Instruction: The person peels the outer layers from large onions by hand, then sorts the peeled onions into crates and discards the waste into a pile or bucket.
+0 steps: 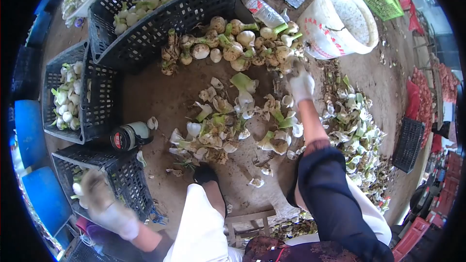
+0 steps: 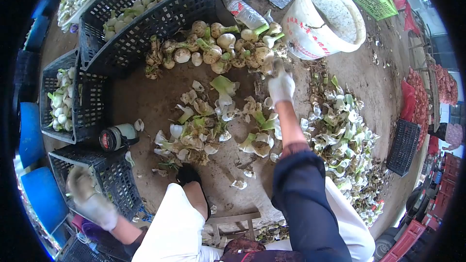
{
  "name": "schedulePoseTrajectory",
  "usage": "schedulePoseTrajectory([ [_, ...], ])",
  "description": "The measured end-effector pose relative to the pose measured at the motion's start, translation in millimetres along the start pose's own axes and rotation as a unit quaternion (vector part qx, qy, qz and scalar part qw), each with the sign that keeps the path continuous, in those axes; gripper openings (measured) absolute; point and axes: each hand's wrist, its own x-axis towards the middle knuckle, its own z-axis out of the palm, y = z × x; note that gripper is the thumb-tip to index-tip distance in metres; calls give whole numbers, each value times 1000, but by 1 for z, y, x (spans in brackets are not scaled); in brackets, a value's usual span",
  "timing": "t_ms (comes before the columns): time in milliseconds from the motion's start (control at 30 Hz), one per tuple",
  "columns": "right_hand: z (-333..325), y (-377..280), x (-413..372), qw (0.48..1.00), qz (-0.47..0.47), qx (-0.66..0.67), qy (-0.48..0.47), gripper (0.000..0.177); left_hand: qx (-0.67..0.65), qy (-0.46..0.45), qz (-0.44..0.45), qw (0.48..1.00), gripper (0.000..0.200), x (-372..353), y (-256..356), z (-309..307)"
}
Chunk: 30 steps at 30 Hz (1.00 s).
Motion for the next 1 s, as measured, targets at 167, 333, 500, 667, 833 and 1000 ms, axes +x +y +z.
schedulePoseTrajectory([
  [167, 46, 8, 25, 986, 26, 128, -106, 37, -240, -419, 10, 876, 23, -54, 32, 100],
  [333, 21, -48, -103, 613, 172, 691, -342, 34, -186, -467, 152, 851, 66, -101, 35, 167],
  [500, -10, -97, -179, 720, 88, 521, -451, 47, -188, -437, 117, 872, 71, -104, 7, 175],
  [667, 2, -98, -174, 769, -99, 446, -447, 48, -163, -424, 154, 878, 71, -94, -1, 159],
  [833, -10, -91, -170, 715, -82, 453, -527, 43, -261, -481, 77, 833, 61, -85, -7, 157],
  [1000, -24, -93, -165, 792, -274, 285, -465, 26, -523, -510, -447, 517, 39, -92, -21, 160],
])
